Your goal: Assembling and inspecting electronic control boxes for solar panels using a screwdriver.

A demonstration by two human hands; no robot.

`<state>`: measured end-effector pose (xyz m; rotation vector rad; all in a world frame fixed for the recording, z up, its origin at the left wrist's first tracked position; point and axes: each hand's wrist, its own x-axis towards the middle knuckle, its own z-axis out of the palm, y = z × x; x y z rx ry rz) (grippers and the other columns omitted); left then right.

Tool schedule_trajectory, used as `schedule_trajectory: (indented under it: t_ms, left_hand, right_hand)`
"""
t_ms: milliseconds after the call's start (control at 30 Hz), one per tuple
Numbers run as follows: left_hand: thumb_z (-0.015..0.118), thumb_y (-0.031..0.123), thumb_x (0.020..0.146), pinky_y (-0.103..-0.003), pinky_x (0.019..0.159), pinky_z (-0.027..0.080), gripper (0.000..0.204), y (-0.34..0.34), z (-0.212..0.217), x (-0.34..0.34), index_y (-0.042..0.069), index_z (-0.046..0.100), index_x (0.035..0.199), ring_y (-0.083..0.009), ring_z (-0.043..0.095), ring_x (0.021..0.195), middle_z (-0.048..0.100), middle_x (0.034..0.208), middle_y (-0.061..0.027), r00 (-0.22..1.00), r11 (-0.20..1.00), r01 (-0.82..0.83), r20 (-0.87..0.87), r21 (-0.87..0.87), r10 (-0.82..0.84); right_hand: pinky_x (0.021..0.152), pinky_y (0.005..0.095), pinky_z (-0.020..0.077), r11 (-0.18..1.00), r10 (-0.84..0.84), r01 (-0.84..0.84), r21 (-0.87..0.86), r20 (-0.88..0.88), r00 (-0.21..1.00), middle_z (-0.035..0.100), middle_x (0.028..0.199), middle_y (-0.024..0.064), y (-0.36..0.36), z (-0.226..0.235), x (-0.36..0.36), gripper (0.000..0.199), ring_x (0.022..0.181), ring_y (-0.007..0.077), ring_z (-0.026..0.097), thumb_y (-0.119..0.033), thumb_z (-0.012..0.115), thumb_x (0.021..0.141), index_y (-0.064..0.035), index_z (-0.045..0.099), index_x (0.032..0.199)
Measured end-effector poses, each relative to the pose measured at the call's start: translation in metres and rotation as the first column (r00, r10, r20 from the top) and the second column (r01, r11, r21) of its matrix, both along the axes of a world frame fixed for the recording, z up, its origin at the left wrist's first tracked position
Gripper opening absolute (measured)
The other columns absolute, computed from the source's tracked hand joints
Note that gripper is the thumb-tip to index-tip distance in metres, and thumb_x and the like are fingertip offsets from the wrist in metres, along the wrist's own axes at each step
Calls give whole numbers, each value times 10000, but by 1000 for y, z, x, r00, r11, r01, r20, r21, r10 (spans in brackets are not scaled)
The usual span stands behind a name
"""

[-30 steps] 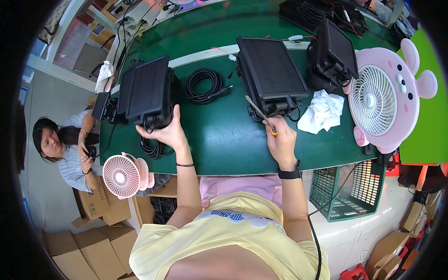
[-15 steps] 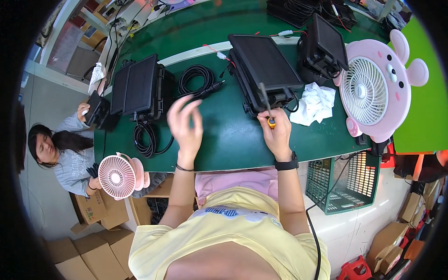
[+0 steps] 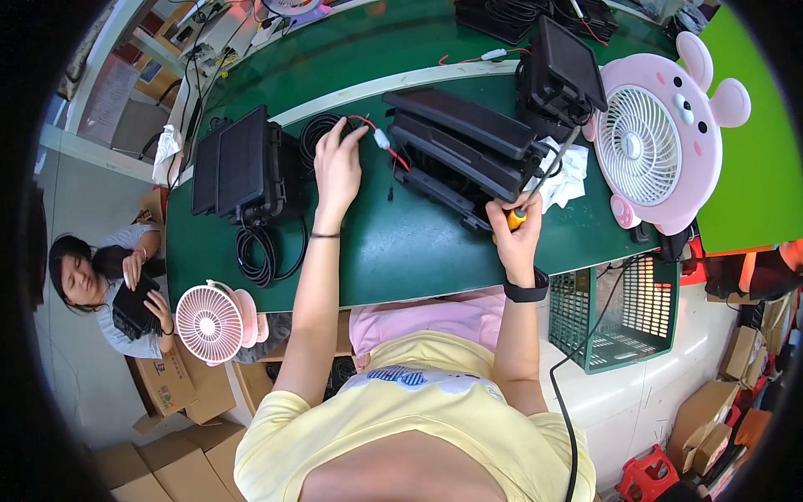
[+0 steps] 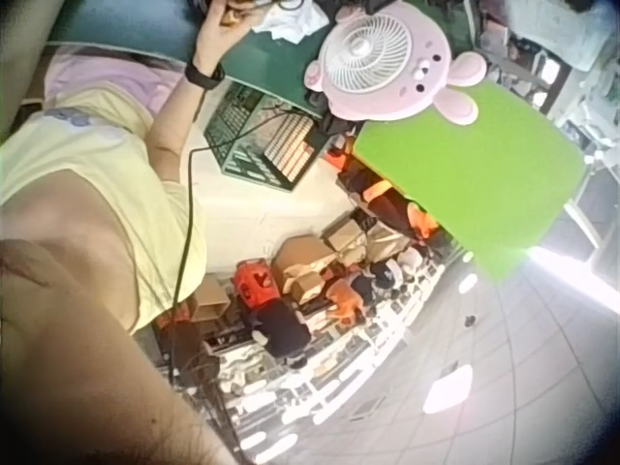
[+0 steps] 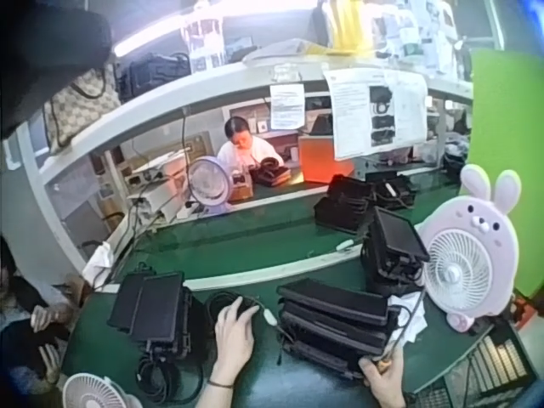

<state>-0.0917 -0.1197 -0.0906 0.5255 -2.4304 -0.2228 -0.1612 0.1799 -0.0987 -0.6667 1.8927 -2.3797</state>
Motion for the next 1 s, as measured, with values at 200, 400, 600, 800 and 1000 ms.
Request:
schedule_trajectory:
  t_ms: [200,400,600,800,1000]
  left_hand:
    - [753,167,829,-444,1140,344,623,50,60,40,113,525,1406,-333,433,1401,459,1513,-147,850,677,527,-301,514,-432]
    - [828,125,733,-448,1073,421,527,55,70,44,106,658,1231,-372,529,1289,522,1441,-162,694,601,718,-424,350,-582]
    - [676,176,930,-444,1016,454,559,67,68,19,77,456,1435,-362,528,1241,492,1405,-168,942,922,261,-284,285,-179]
    - [728,378,854,-442,1022,452,537,113,86,32,77,603,1281,-349,571,1200,617,1268,-147,789,771,596,13,223,-614]
    - [841,162,725,-404,872,525,435,130,72,45,81,680,1121,-321,630,1011,642,1093,-128,838,785,544,-243,297,-489]
  right_hand:
    - [721,251,460,990,138,-138,-4,-24,990,577,849,37,31,0,-7,396,753,107,552,82,692,819,-69,467,1108]
    - [671,239,429,920,391,-391,9,-11,920,584,758,24,58,-1,-19,548,681,103,541,51,726,780,-62,448,1240]
    - [931,271,380,952,304,-303,48,-17,953,517,1329,107,57,2,-9,523,1094,140,496,-25,758,739,-108,502,1188]
    - [924,258,356,973,209,-213,93,48,977,429,1517,153,55,12,1,453,1007,111,451,-175,755,735,-107,512,1112]
    - [869,254,338,972,225,-226,65,22,974,402,1538,198,53,6,1,432,926,99,420,-203,754,744,-112,515,1092]
